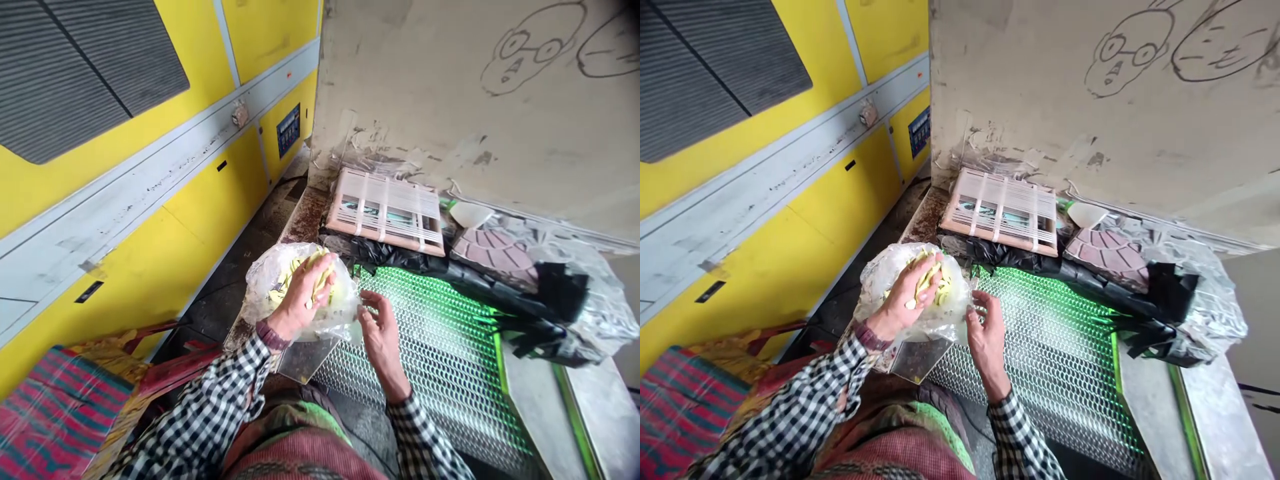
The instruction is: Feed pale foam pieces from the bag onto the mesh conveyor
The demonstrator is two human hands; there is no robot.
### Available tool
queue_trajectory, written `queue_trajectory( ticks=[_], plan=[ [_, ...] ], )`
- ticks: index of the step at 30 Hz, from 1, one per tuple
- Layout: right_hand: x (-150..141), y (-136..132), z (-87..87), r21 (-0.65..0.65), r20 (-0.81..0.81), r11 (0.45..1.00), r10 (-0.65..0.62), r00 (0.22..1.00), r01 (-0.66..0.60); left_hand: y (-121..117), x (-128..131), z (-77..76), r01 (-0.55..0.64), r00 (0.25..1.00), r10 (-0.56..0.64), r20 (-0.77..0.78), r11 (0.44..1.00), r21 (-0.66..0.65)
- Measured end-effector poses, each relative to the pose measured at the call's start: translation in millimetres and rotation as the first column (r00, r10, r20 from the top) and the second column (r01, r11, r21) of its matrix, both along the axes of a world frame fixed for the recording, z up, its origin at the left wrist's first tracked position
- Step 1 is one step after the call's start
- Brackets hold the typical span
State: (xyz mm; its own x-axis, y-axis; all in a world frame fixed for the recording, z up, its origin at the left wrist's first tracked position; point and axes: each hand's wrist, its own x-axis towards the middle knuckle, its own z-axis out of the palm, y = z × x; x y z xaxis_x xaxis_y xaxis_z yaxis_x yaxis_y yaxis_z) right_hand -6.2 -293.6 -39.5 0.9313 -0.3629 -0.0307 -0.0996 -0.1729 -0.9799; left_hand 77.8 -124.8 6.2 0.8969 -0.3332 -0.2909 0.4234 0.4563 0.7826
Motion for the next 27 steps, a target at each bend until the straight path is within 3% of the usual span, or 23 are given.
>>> queue_trajectory(
  ticks=[2,5,8,12,15,21,23,27],
  plan=[
    [-5.2,-6.0,11.8,-0.057,0.051,0.998,0.002,0.999,0.001,-4.6,-21.5,12.7,0.137,0.989,-0.138,0.047,0.990,0.030],
    [-13.5,-15.6,28.7,0.181,0.017,0.975,0.126,0.992,-0.127,-13.9,-51.2,16.8,0.271,0.953,-0.286,0.099,0.952,0.145],
    [-26.0,-25.3,37.0,0.408,0.009,0.884,0.246,0.969,-0.228,-28.4,-71.4,10.9,0.316,0.936,-0.344,0.075,0.914,0.254],
    [-48.6,-38.5,32.6,0.466,-0.021,0.864,0.225,0.974,-0.190,-53.3,-89.1,0.8,0.299,0.942,-0.332,0.051,0.898,0.322],
    [-65.2,-50.1,22.2,0.500,-0.054,0.858,0.168,0.984,-0.119,-70.5,-100.4,-8.8,0.306,0.940,-0.339,0.039,0.887,0.346],
    [-93.9,-72.7,-11.5,0.530,-0.123,0.847,0.114,0.986,-0.032,-97.1,-120.6,-39.4,0.310,0.924,-0.380,0.035,0.801,0.512],
    [-102.3,-81.0,-29.5,0.461,-0.191,0.887,0.076,0.979,0.021,-103.3,-127.6,-54.0,0.295,0.928,-0.372,0.028,0.778,0.554],
    [-113.3,-107.2,-68.3,0.177,-0.292,0.978,-0.056,0.955,0.111,-108.2,-141.1,-80.6,0.281,0.952,-0.300,-0.065,0.767,0.577]
  ],
)
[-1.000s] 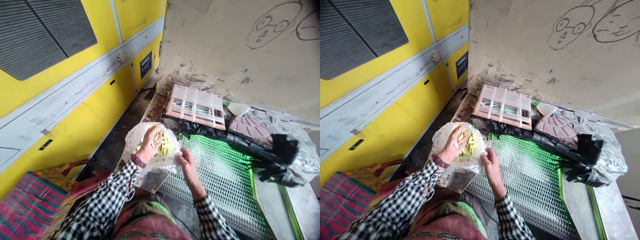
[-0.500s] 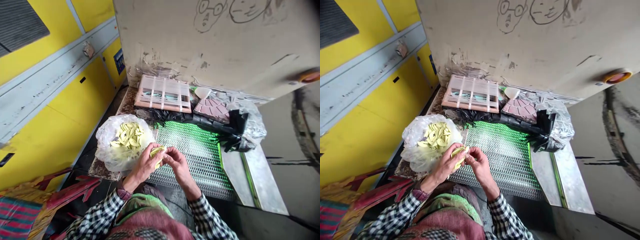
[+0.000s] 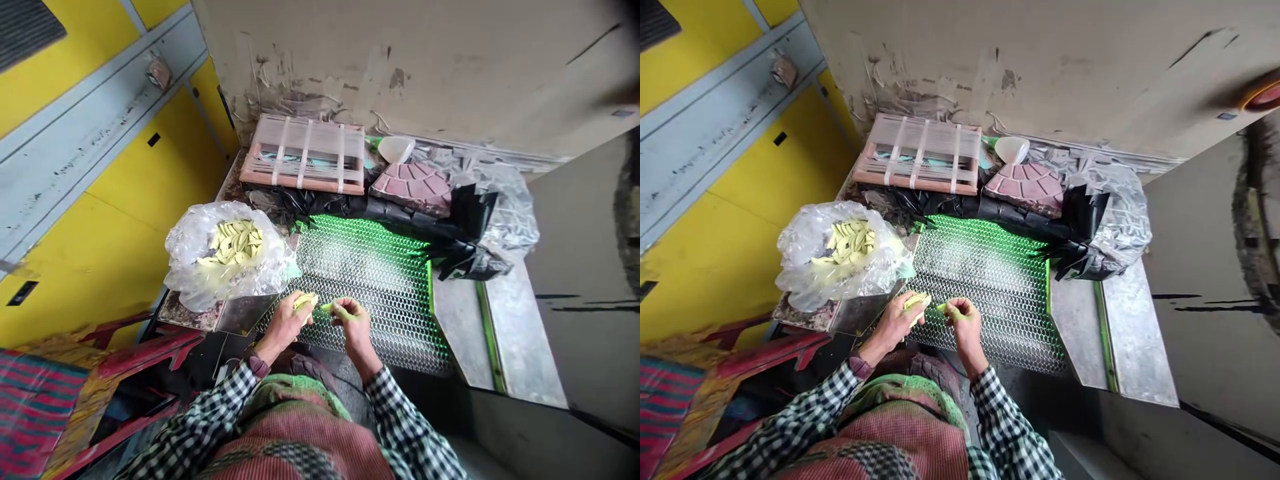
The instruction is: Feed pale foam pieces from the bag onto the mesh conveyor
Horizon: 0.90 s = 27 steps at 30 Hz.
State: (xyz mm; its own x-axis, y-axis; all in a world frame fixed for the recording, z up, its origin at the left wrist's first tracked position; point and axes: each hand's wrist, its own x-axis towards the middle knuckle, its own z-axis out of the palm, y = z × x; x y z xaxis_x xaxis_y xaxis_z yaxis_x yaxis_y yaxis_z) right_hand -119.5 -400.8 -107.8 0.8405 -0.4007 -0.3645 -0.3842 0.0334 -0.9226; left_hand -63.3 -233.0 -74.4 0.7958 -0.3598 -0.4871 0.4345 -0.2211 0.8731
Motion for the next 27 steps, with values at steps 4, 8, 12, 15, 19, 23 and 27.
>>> queue_trajectory(
  ticks=[4,8,12,15,19,23,27],
  plan=[
    [-1.3,-33.4,-16.5,-0.254,-0.034,0.967,-0.020,0.999,0.010,-0.9,-10.8,-6.7,-0.009,0.992,-0.004,-0.126,0.995,-0.102],
    [-1.9,-46.8,1.4,-0.422,0.000,0.907,0.008,1.000,-0.007,-8.0,-19.5,0.5,0.044,0.990,-0.060,-0.128,0.992,-0.120],
    [-12.2,-34.5,19.7,-0.117,0.064,0.937,0.337,0.939,-0.329,-17.1,-25.6,1.3,0.158,0.983,-0.170,-0.075,0.977,-0.143],
    [-17.6,-26.6,10.9,-0.067,0.098,0.939,0.342,0.935,-0.337,-19.5,-26.3,-5.0,0.143,0.987,-0.150,-0.054,0.983,-0.117],
    [-11.0,-34.5,-14.5,-0.310,0.057,0.940,0.170,0.984,-0.144,-15.3,-22.8,-14.3,0.038,0.998,-0.039,-0.040,0.999,-0.028],
    [-2.8,-45.7,-17.3,-0.502,0.070,0.863,0.095,0.993,-0.048,-10.9,-21.9,-13.5,0.077,0.995,-0.080,-0.060,0.996,-0.052],
    [-6.1,-42.0,3.0,-0.419,0.088,0.891,0.231,0.969,-0.174,-13.4,-23.7,-4.1,0.191,0.980,-0.195,-0.044,0.979,-0.073]
  ],
)
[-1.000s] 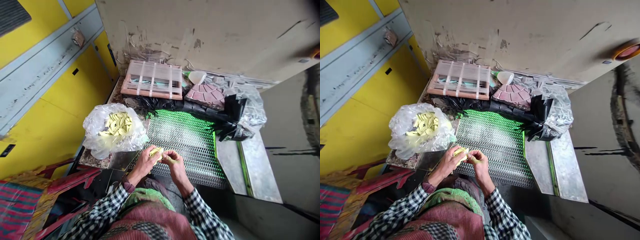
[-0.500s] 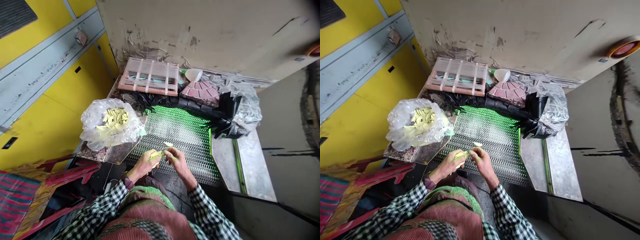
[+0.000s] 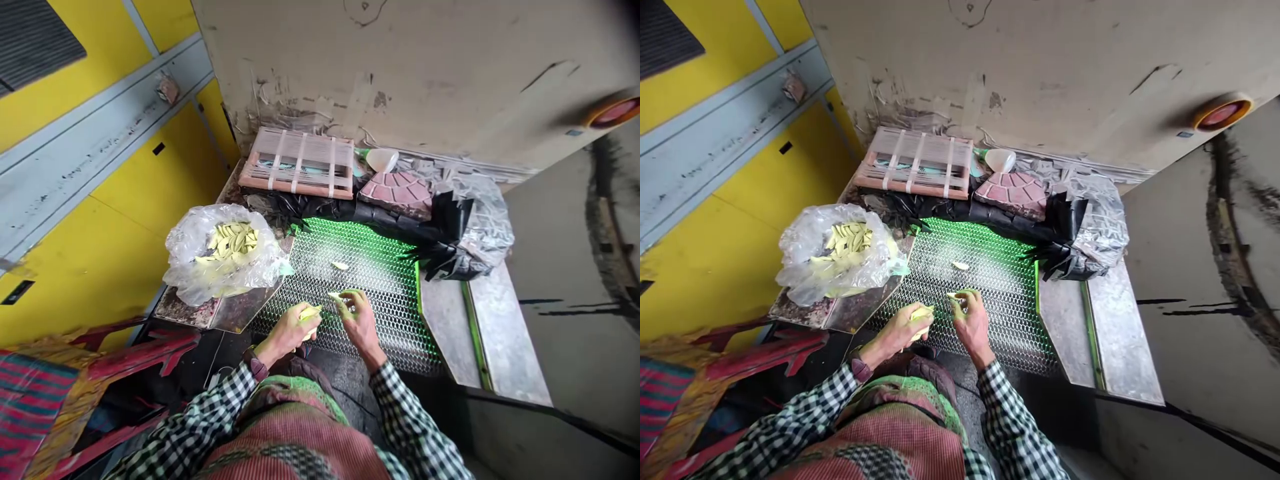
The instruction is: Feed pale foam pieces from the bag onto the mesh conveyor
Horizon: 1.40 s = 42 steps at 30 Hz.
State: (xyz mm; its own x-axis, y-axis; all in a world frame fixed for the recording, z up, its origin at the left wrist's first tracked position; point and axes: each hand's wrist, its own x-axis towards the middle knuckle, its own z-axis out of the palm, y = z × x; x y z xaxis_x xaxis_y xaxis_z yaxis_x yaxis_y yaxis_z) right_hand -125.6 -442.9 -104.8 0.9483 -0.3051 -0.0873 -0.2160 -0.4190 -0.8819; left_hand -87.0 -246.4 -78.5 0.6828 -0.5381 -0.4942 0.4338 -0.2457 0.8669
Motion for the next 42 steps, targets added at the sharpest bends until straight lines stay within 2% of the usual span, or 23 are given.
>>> queue_trajectory(
  ticks=[2,4,7,11,14,17,23,25,28,32,34,37,40,42],
  plan=[
    [-3.9,5.6,8.0,0.265,-0.052,0.957,0.141,0.989,-0.122,-2.1,0.4,4.4,0.064,0.998,-0.063,0.015,0.998,-0.012],
    [-6.8,11.3,11.3,0.450,-0.075,0.885,0.170,0.983,-0.119,-3.2,1.9,7.6,0.097,0.995,-0.097,0.025,0.995,-0.021],
    [-7.8,18.1,11.1,0.503,-0.085,0.863,0.103,0.991,-0.047,-2.7,5.3,10.3,0.092,0.995,-0.092,0.043,0.996,0.000],
    [-5.4,24.9,10.1,0.560,-0.070,0.828,0.079,0.994,-0.026,-0.9,7.1,7.1,0.087,0.994,-0.086,0.067,0.996,-0.020],
    [-3.4,27.0,7.9,0.574,-0.069,0.818,0.031,0.997,0.014,-0.4,5.6,-2.8,-0.006,0.999,0.007,0.047,1.000,-0.031],
    [-1.4,27.5,2.0,0.557,-0.080,0.829,-0.018,0.997,0.059,-1.7,3.5,-13.8,-0.133,0.990,0.132,0.050,0.991,0.010],
    [2.7,26.7,-19.0,0.409,-0.053,0.907,-0.087,0.995,0.101,-5.7,2.7,-21.0,-0.249,0.962,0.238,0.134,0.966,0.066],
    [2.0,21.6,-26.0,0.298,-0.030,0.947,-0.119,0.992,0.123,-4.0,4.1,-22.0,-0.301,0.946,0.289,0.147,0.951,0.070],
    [-2.8,8.0,-35.9,0.065,0.038,0.988,-0.141,0.989,0.138,0.9,6.1,-24.2,-0.336,0.937,0.330,0.118,0.941,0.037],
    [-15.3,-10.9,-45.7,-0.192,0.096,0.981,-0.013,0.995,0.031,5.2,5.0,-24.1,-0.327,0.943,0.326,0.069,0.945,0.006],
    [-22.3,-14.4,-44.2,-0.267,0.096,0.964,0.047,0.994,-0.019,5.6,3.1,-22.0,-0.316,0.947,0.315,0.061,0.949,0.006],
    [-30.1,-6.5,-28.4,-0.318,0.130,0.948,0.037,0.991,0.007,3.4,0.7,-18.1,-0.266,0.961,0.263,0.082,0.964,0.021],
    [-31.1,11.8,-6.0,-0.152,0.105,0.987,0.074,0.992,-0.058,-2.7,-0.9,-15.0,-0.187,0.976,0.182,0.120,0.982,0.032],
    [-27.9,20.3,0.8,-0.127,0.086,0.983,0.146,0.986,-0.134,-7.3,-1.9,-14.2,-0.148,0.981,0.143,0.132,0.989,0.026]
  ],
)
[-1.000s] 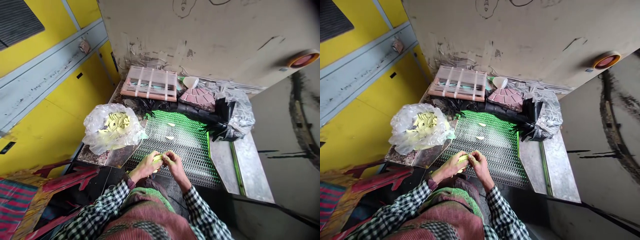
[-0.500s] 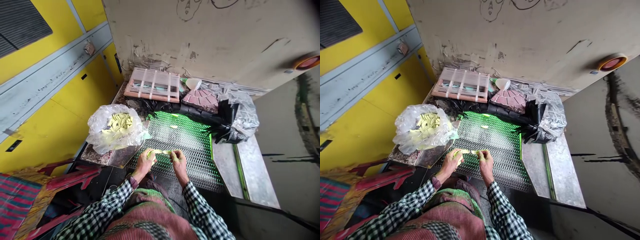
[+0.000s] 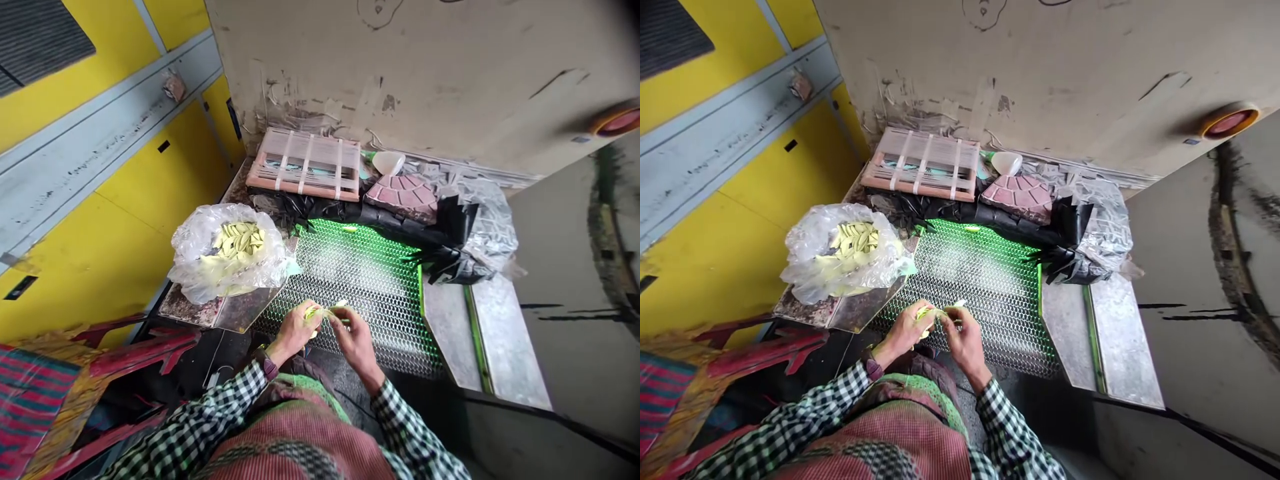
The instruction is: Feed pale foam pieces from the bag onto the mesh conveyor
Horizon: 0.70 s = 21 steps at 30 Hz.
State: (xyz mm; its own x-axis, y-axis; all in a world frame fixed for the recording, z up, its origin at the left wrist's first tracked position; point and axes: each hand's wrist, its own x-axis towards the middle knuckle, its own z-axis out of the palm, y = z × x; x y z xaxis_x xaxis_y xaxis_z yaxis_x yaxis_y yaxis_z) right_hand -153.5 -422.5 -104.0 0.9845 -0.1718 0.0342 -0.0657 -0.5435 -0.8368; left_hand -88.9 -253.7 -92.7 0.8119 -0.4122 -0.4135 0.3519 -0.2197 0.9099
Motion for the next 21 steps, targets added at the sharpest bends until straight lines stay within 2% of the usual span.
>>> queue_trajectory(
  ticks=[2,4,6,8,10,12,14,16,17,19,21],
  plan=[
    [4.3,-0.8,-5.3,-0.136,0.038,0.991,-0.015,0.999,0.020,-2.5,-0.7,-0.5,0.006,1.000,-0.006,-0.007,1.000,-0.001],
    [7.3,-11.3,-20.3,-0.270,0.097,0.957,-0.081,0.992,0.105,-1.2,-0.9,-2.5,-0.019,0.999,0.019,-0.027,1.000,-0.001],
    [7.5,-26.2,-37.6,-0.332,0.120,0.934,-0.095,0.988,0.130,3.5,-0.6,-5.3,-0.040,0.998,0.039,-0.053,0.999,-0.004],
    [4.9,-38.0,-48.9,-0.381,0.121,0.920,-0.049,0.991,0.092,9.2,-0.6,-7.9,-0.039,0.996,0.038,-0.075,0.999,-0.015],
    [1.4,-41.2,-48.2,-0.416,0.115,0.908,0.003,0.993,0.045,12.7,-0.9,-9.1,-0.020,0.996,0.018,-0.087,1.000,-0.016],
    [-0.5,-34.4,-35.0,-0.419,0.132,0.906,0.004,0.991,0.052,12.2,-1.6,-7.6,0.030,0.996,-0.030,-0.081,1.000,-0.001],
    [0.5,-20.5,-14.7,-0.307,0.134,0.951,-0.006,0.991,0.048,7.9,-2.0,-3.5,0.122,0.992,-0.121,-0.028,0.992,0.044],
    [3.8,-5.4,3.8,-0.073,0.044,0.996,0.051,0.998,-0.047,2.2,-1.7,1.3,0.212,0.973,-0.222,0.068,0.969,0.126],
    [5.7,0.8,9.9,0.041,-0.013,0.995,0.092,0.996,-0.091,-0.2,-1.3,3.2,0.245,0.958,-0.265,0.109,0.954,0.172],
    [8.6,8.0,13.6,0.181,-0.106,0.978,0.122,0.987,-0.102,-2.4,0.1,4.9,0.276,0.940,-0.309,0.141,0.937,0.212],
    [9.6,8.2,7.6,0.220,-0.129,0.975,0.056,0.990,-0.027,-0.8,2.0,3.4,0.284,0.945,-0.306,0.119,0.943,0.174]
  ],
)
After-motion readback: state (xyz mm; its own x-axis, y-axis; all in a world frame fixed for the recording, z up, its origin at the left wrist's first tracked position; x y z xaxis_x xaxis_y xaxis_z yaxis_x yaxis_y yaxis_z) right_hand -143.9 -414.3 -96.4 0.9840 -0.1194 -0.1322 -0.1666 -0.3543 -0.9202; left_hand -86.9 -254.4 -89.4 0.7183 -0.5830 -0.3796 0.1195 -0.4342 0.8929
